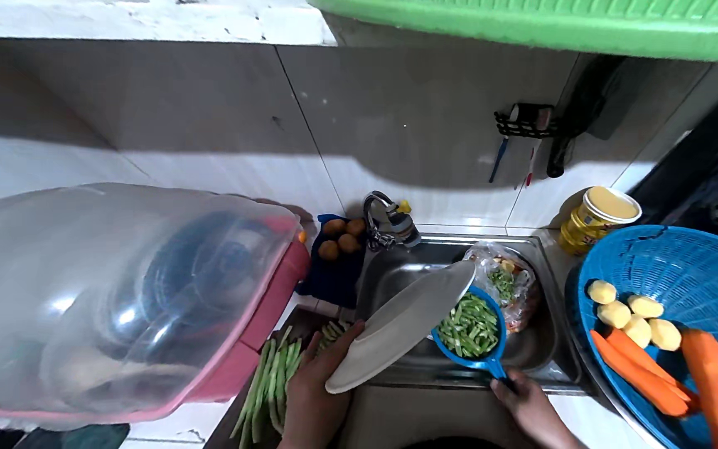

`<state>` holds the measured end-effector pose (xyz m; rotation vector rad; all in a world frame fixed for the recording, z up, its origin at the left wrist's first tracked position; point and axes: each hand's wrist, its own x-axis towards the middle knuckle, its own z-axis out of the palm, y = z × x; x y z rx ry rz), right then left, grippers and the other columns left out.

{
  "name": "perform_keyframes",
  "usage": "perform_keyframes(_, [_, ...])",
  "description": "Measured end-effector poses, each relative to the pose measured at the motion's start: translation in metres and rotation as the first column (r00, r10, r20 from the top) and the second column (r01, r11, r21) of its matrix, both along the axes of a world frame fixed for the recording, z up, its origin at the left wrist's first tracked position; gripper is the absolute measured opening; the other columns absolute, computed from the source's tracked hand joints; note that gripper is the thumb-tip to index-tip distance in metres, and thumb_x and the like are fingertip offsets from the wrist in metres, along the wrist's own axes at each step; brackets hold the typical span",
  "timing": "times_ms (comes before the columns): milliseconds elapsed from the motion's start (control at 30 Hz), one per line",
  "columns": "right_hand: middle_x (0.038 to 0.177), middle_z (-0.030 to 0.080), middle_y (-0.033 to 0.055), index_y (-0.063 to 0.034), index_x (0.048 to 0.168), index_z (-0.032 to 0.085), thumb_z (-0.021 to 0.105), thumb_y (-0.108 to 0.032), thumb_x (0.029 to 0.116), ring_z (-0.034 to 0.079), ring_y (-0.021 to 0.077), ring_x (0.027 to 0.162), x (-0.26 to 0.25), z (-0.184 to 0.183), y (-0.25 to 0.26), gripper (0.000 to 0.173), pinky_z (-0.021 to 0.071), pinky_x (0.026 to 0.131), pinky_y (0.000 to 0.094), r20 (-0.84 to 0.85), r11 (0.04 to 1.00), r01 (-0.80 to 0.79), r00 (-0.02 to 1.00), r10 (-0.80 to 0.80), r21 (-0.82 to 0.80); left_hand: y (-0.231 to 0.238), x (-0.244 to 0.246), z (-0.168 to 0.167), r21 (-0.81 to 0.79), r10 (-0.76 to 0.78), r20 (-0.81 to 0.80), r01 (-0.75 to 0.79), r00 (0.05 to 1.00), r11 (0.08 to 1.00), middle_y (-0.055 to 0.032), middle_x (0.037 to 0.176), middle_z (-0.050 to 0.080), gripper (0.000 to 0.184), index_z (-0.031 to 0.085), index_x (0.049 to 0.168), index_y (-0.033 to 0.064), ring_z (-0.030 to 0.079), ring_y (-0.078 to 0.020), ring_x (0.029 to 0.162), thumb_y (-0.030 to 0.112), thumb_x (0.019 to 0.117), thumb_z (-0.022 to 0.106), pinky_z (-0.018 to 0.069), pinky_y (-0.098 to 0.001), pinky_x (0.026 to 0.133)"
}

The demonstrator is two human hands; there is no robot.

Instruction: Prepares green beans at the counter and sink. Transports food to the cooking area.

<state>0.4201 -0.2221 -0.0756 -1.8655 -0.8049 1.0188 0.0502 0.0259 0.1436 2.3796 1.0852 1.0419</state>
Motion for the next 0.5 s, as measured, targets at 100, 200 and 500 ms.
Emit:
perform_keyframes(100, [0.083, 0.068, 0.0016, -0.0252, 0.120, 0.064, 0.064, -0.058, 0.0953, 0.062, 0.0157, 0.061, 0.006, -0.008, -0.026, 0.041, 0.0560, 0.052, 0.0403, -0.017, 1.000, 0.021, 1.000, -0.021, -0.018, 0.005, 0.001, -0.011, -0.019, -0.036, -0.004, 0.036, 0.999, 0.999, 0.0115, 0.134, 0.068, 0.039, 0.065, 0.139, 0.0292, 0.062, -0.0102, 0.127, 0.026, 0.1009, 0.060, 0.0361, -0.0526, 0.123])
perform_keyframes(200, [0.079, 0.066, 0.0014, -0.0255, 0.118, 0.065, 0.064, -0.057, 0.0955, 0.060, 0.0152, 0.057, 0.009, -0.015, -0.029, 0.039, 0.0538, 0.048, 0.0388, -0.005, 0.996, 0.088, 0.996, -0.088, -0.008, 0.007, 0.004, -0.015, -0.022, -0.053, -0.044, 0.052, 0.998, 0.998, 0.0129, 0.136, 0.066, 0.040, 0.064, 0.140, 0.0316, 0.060, -0.0095, 0.129, 0.028, 0.1006, 0.060, 0.0347, -0.0525, 0.124])
perform_keyframes(500, [0.080, 0.066, -0.0004, -0.0229, 0.118, 0.062, 0.066, -0.048, 0.0976, 0.062, 0.0132, 0.063, -0.015, -0.038, -0.032, 0.033, 0.0558, 0.055, 0.0369, -0.081, 0.994, 0.054, 0.996, -0.046, 0.093, 0.012, 0.015, -0.012, -0.033, -0.063, -0.034, 0.062, 0.997, 0.998, 0.0113, 0.133, 0.069, 0.040, 0.064, 0.140, 0.0304, 0.063, -0.0099, 0.126, 0.027, 0.1000, 0.062, 0.0359, -0.0518, 0.123])
